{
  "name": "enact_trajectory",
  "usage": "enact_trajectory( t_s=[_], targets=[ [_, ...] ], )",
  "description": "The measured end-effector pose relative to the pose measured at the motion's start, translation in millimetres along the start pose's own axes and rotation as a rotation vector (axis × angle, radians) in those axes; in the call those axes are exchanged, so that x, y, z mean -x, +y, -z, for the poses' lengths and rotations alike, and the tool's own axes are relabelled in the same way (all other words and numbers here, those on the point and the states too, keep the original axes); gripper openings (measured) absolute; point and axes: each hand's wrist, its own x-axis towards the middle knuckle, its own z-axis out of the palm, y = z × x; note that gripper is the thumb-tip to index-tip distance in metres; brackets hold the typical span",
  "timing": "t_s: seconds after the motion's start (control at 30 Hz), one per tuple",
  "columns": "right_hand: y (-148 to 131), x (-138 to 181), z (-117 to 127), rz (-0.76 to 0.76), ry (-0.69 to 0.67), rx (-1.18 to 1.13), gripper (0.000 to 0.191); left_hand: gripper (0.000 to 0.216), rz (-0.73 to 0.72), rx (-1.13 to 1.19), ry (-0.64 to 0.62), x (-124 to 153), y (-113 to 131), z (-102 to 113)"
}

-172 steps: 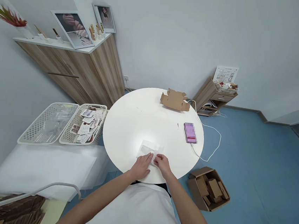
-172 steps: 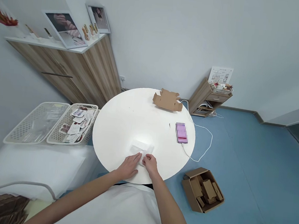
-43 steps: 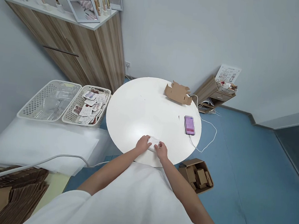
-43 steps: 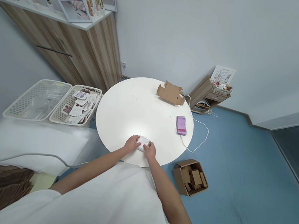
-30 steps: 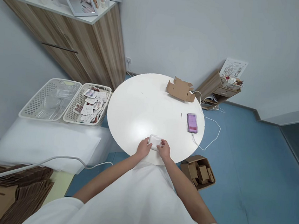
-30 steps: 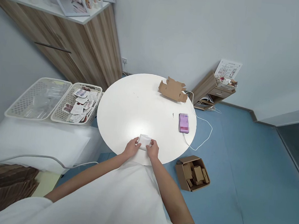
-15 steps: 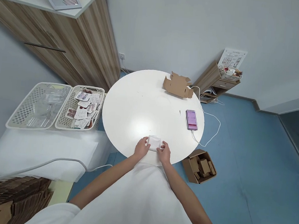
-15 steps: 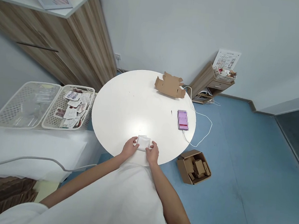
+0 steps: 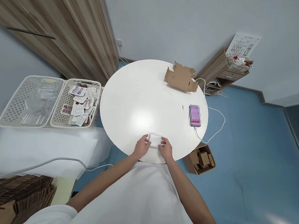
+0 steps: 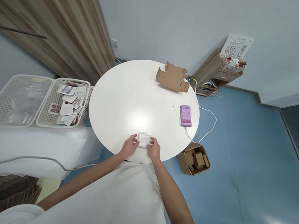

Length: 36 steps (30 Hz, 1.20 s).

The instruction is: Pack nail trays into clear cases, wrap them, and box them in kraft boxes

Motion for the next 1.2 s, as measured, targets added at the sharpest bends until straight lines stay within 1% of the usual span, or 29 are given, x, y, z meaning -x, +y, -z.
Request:
enact_trajectory(
  t_s=[0.1, 0.17, 0.4, 0.5, 0.6, 0.7, 0.83, 0.93, 1.0, 1.1, 1.2],
  targets=[
    [0.2, 0.0, 0.3, -0.007, -0.016, -0.031, 0.049, 0.033, 0.048, 0.054, 0.021, 2.4, 2.2, -2.0],
    [-0.7, -0.5, 1.0, 0.002, -0.033, -0.028, 0.050, 0.031, 0.058, 0.067, 0.051, 3.9, 2.9, -3.7],
    [-7.2, -10.1, 2.6, 0.078, -0.132, -0.030, 0.049, 0.021, 0.017, 0.059, 0.231, 11.5, 3.6, -10.8],
    [-9.3, -17.1, -0.1, 0.116, -0.198, -0.047, 0.050, 0.024, 0.029, 0.080, 0.293, 13.3, 3.1, -10.7],
    [-12.5, -22.8, -6.3, 0.147, -0.280, -0.063, 0.054, 0.034, 0.066, 0.114, 0.340, 15.1, 1.1, -9.5],
    [-18.1, -25.7, -15.3, 0.179, -0.356, -0.071, 0.058, 0.046, 0.153, 0.137, 0.413, 17.1, -1.7, -9.2],
    [-29.5, -27.7, -29.4, 0.212, -0.426, -0.061, 0.061, 0.053, 0.259, 0.201, 0.491, 17.6, -5.9, -6.6],
    [-41.4, -30.0, -42.8, 0.227, -0.475, -0.044, 0.062, 0.056, 0.288, 0.263, 0.554, 15.5, -10.2, 2.3],
    [-51.6, -32.0, -54.5, 0.232, -0.496, -0.045, 0.062, 0.055, 0.298, 0.303, 0.601, 12.8, -14.2, 12.8],
    [-70.7, -35.2, -76.8, 0.220, -0.520, -0.069, 0.064, 0.049, 0.299, 0.343, 0.646, 6.4, -22.2, 35.0],
    [-92.6, -38.4, -102.9, 0.199, -0.530, -0.114, 0.066, 0.044, 0.277, 0.358, 0.653, -3.6, -31.8, 62.9]
  ],
)
